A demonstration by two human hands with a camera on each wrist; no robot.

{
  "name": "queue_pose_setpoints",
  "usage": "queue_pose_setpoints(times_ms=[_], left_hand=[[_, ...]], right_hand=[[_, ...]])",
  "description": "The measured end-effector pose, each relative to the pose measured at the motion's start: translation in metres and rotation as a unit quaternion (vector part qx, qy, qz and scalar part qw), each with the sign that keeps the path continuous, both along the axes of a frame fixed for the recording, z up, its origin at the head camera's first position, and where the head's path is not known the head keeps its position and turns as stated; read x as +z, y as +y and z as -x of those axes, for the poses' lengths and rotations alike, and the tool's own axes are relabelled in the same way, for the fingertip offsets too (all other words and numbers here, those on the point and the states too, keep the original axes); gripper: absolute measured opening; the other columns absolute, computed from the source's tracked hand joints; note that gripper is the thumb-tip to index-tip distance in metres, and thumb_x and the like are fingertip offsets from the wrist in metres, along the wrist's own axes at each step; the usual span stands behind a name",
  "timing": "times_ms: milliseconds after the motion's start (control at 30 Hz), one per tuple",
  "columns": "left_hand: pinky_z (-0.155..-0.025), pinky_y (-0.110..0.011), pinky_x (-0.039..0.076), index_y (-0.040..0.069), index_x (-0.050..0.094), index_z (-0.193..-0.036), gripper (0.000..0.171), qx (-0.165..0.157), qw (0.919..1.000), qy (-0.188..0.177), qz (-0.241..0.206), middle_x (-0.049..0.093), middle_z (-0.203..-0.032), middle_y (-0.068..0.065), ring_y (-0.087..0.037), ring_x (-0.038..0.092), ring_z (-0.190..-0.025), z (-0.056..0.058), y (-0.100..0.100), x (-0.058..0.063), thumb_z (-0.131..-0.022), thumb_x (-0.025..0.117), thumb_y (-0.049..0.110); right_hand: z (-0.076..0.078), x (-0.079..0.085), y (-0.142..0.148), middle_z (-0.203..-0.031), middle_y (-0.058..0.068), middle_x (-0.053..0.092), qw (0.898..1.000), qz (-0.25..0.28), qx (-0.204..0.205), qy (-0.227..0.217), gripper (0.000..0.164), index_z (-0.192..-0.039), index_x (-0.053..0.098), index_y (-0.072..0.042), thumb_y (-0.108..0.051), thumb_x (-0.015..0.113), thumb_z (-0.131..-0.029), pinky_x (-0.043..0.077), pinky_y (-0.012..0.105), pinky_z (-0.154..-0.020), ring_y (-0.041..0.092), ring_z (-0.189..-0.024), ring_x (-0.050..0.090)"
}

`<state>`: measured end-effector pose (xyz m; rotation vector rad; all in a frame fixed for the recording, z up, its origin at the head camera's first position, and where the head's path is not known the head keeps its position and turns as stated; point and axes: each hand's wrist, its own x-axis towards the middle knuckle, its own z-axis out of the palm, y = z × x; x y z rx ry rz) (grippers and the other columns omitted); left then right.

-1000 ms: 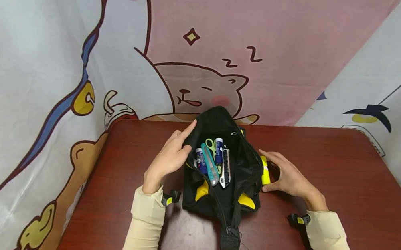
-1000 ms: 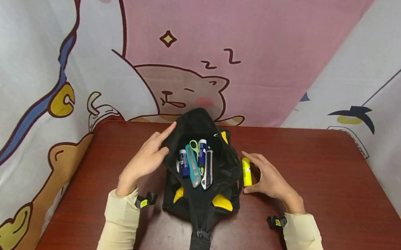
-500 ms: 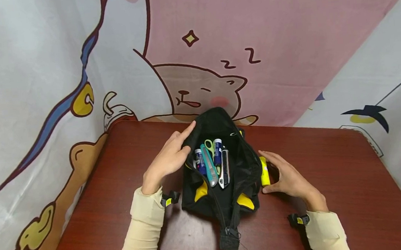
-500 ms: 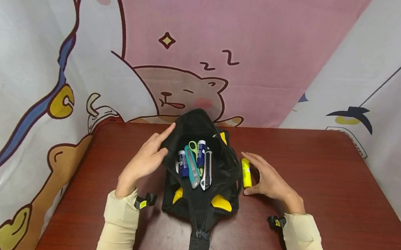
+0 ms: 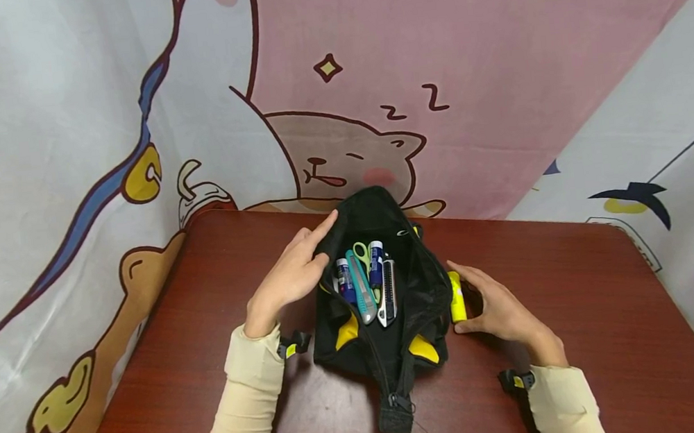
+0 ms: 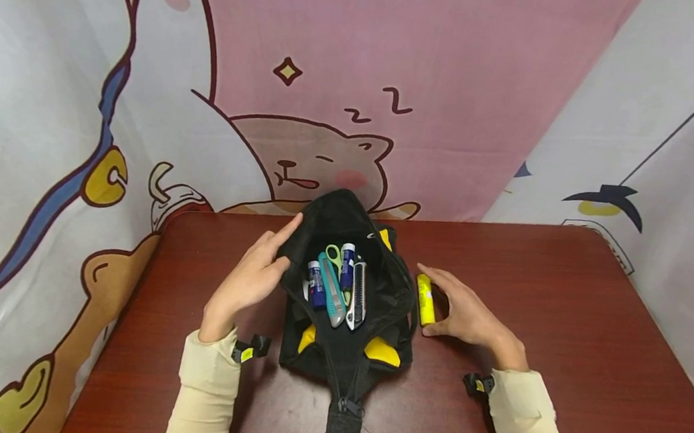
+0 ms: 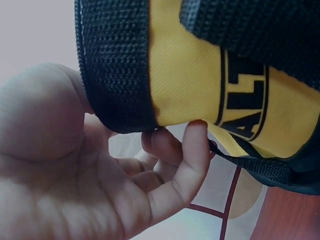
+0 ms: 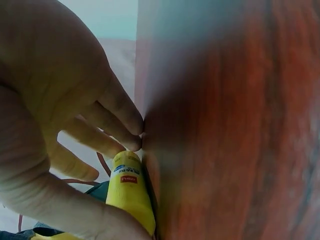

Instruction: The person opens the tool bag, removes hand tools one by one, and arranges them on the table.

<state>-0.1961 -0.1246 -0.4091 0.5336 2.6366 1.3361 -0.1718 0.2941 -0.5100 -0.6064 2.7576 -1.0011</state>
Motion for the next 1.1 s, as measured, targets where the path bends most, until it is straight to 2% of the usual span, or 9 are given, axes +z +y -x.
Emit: queue_pose_setpoints(times_ms=[200, 467, 1100], left_hand=[[-0.085, -0.043, 0.041, 0.022, 0.027, -0.178, 0.076, -0.002, 1.0000, 0.000, -0.002, 0.053, -0.116, -0.016, -0.028, 0.047, -0.095, -0.0001, -0.0001, -0.0003, -0.107, 0.050, 0.008], [-0.086, -0.044, 0.042, 0.023, 0.027, -0.178, 0.076, 0.000, 1.0000, 0.002, 0.000, 0.053, -0.116, -0.016, -0.029, 0.048, -0.095, 0.0008, 0.0007, -0.0002, -0.108, 0.050, 0.008], [-0.086, -0.044, 0.042, 0.023, 0.027, -0.178, 0.076, 0.002, 1.0000, 0.000, -0.001, 0.053, -0.117, -0.017, -0.029, 0.048, -0.095, -0.0005, 0.0006, 0.0005, -0.108, 0.050, 0.008]], right_hand=[[-0.0012, 0.0012, 0.0013, -0.164, 0.022, 0.048, 1.000, -0.011, 0.000, 0.010, 0.124, -0.173, 0.038, -0.010, -0.009, 0.107, -0.070, 0.042, 0.072, -0.116, 0.047, -0.143, 0.053], [-0.0014, 0.0010, -0.0038, -0.169, 0.021, 0.046, 1.000, -0.008, -0.003, 0.005, 0.124, -0.174, 0.038, -0.011, -0.015, 0.107, -0.071, 0.036, 0.073, -0.120, 0.047, -0.152, 0.045], [-0.0014, 0.0040, -0.0014, -0.173, 0.022, 0.039, 1.000, -0.001, 0.006, 0.003, 0.125, -0.173, 0.039, -0.010, -0.020, 0.108, -0.069, 0.034, 0.074, -0.120, 0.048, -0.155, 0.040]])
